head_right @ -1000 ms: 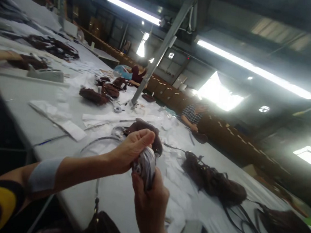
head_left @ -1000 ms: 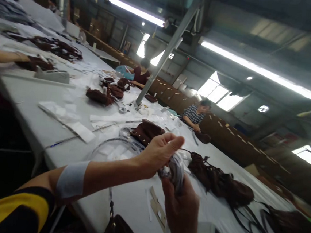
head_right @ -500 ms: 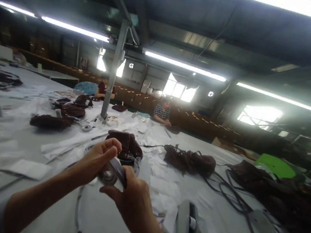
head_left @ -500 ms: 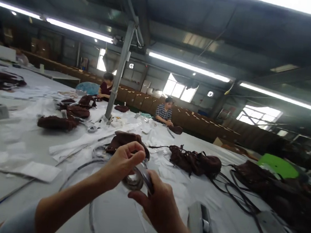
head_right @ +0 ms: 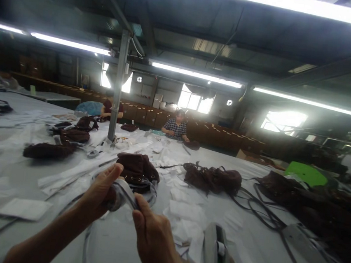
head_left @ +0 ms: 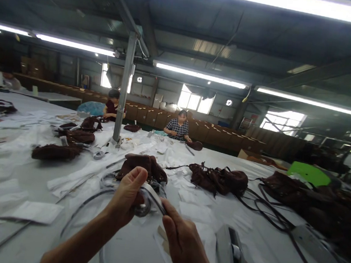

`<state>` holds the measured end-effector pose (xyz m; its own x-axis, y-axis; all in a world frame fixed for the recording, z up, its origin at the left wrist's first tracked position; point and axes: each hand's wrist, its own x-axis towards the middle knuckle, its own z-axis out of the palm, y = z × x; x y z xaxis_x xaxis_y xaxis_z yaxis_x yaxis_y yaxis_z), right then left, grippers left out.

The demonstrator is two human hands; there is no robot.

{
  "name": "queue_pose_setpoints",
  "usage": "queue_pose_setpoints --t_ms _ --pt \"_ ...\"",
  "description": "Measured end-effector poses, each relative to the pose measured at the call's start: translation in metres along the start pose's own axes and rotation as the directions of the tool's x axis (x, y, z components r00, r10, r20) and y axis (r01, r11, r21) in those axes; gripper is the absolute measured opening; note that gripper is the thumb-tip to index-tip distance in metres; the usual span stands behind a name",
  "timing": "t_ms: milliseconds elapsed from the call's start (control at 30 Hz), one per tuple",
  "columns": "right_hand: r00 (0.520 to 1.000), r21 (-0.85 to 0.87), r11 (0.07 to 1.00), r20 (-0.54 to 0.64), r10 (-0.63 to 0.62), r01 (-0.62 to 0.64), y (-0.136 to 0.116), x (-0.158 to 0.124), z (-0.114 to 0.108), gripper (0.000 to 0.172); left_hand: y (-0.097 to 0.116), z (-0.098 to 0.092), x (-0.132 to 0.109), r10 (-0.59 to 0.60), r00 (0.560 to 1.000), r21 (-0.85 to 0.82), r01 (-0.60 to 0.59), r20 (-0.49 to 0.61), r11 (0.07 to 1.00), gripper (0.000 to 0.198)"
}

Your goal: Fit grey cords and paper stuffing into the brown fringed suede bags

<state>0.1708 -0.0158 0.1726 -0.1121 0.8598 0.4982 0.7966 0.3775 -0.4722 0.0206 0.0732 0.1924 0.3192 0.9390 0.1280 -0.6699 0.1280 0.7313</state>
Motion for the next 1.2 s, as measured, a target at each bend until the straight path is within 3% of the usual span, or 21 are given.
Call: queue_pose_setpoints --t_ms 100,200,300,467,533,600,633,700,733,767,833,900,967,1033,1067,1133,1200 --pt "0.986 0.112 0.990 -0.129 0.103 -0.089 -0.005 0.004 0.019 0.044 -0.012 0.011 0.002 -0.003 0.983 -0.228 -0.041 -0.186 0.973 0.047" --pt "0.971 0.196 0.975 -0.191 0.145 -0.107 -0.008 0.003 0.037 0.043 -0.023 0.017 0.002 -0.067 0.947 -0.329 -0.042 -0.313 0.943 0.048" --pt "0.965 0.252 0.962 -0.206 0.162 -0.107 -0.009 0.000 0.051 0.044 -0.034 0.019 -0.002 -0.087 0.925 -0.316 -0.037 -0.370 0.948 0.046" --pt "0.950 0.140 0.965 -0.193 0.247 -0.222 -0.001 -0.003 0.059 0.032 -0.056 0.009 -0.008 0.051 0.910 -0.175 -0.134 -0.412 0.975 0.048" --pt "0.969 -0.021 0.980 -0.156 0.193 -0.198 0.006 -0.005 0.054 0.028 -0.055 -0.002 -0.009 0.096 0.942 -0.009 -0.104 -0.321 0.994 0.047" --pt "0.992 -0.206 0.971 -0.061 0.111 -0.121 0.014 -0.009 0.047 0.023 -0.044 -0.015 -0.010 0.060 0.994 0.248 -0.035 -0.096 0.968 0.048" --pt "0.998 -0.272 0.960 0.001 0.070 -0.067 0.016 -0.011 0.044 0.019 -0.035 -0.020 -0.010 -0.011 0.999 0.391 -0.007 0.042 0.920 0.047" --pt "0.994 -0.308 0.950 0.110 -0.021 0.054 0.016 -0.014 0.038 0.015 -0.017 -0.025 -0.012 -0.172 0.957 0.623 -0.012 0.235 0.782 0.043" --pt "0.990 -0.291 0.952 0.127 -0.060 0.095 0.015 -0.014 0.037 0.016 -0.009 -0.025 -0.013 -0.225 0.934 0.684 -0.028 0.278 0.729 0.041" --pt "0.991 -0.264 0.959 0.113 -0.078 0.105 0.012 -0.013 0.035 0.018 -0.003 -0.023 -0.014 -0.249 0.923 0.704 -0.032 0.293 0.709 0.038" --pt "0.997 -0.188 0.980 0.054 -0.050 0.059 0.004 -0.010 0.034 0.025 0.000 -0.016 -0.016 -0.195 0.947 0.603 0.001 0.256 0.797 0.031" --pt "0.999 -0.104 0.994 -0.013 0.031 -0.033 -0.003 -0.006 0.037 0.030 -0.008 -0.009 -0.016 -0.066 0.992 0.345 0.023 0.111 0.938 0.032" --pt "0.994 -0.053 0.994 -0.052 0.093 -0.096 -0.005 -0.003 0.040 0.029 -0.022 -0.007 -0.014 0.035 0.996 0.123 -0.025 -0.082 0.992 0.036" --pt "0.991 -0.093 0.987 -0.060 0.122 -0.127 -0.002 -0.004 0.044 0.028 -0.034 -0.012 -0.013 0.097 0.982 0.116 -0.078 -0.162 0.990 0.036" --pt "0.992 -0.146 0.981 -0.038 0.122 -0.126 0.002 -0.005 0.044 0.026 -0.038 -0.016 -0.013 0.125 0.984 0.196 -0.098 -0.127 0.976 0.035" --pt "0.995 -0.263 0.962 0.040 0.092 -0.079 0.008 -0.007 0.041 0.021 -0.039 -0.024 -0.015 0.127 0.990 0.442 -0.139 0.056 0.886 0.030" --pt "0.992 -0.291 0.957 0.117 0.043 -0.007 0.010 -0.009 0.035 0.019 -0.034 -0.029 -0.018 0.034 0.972 0.641 -0.181 0.234 0.746 0.029"
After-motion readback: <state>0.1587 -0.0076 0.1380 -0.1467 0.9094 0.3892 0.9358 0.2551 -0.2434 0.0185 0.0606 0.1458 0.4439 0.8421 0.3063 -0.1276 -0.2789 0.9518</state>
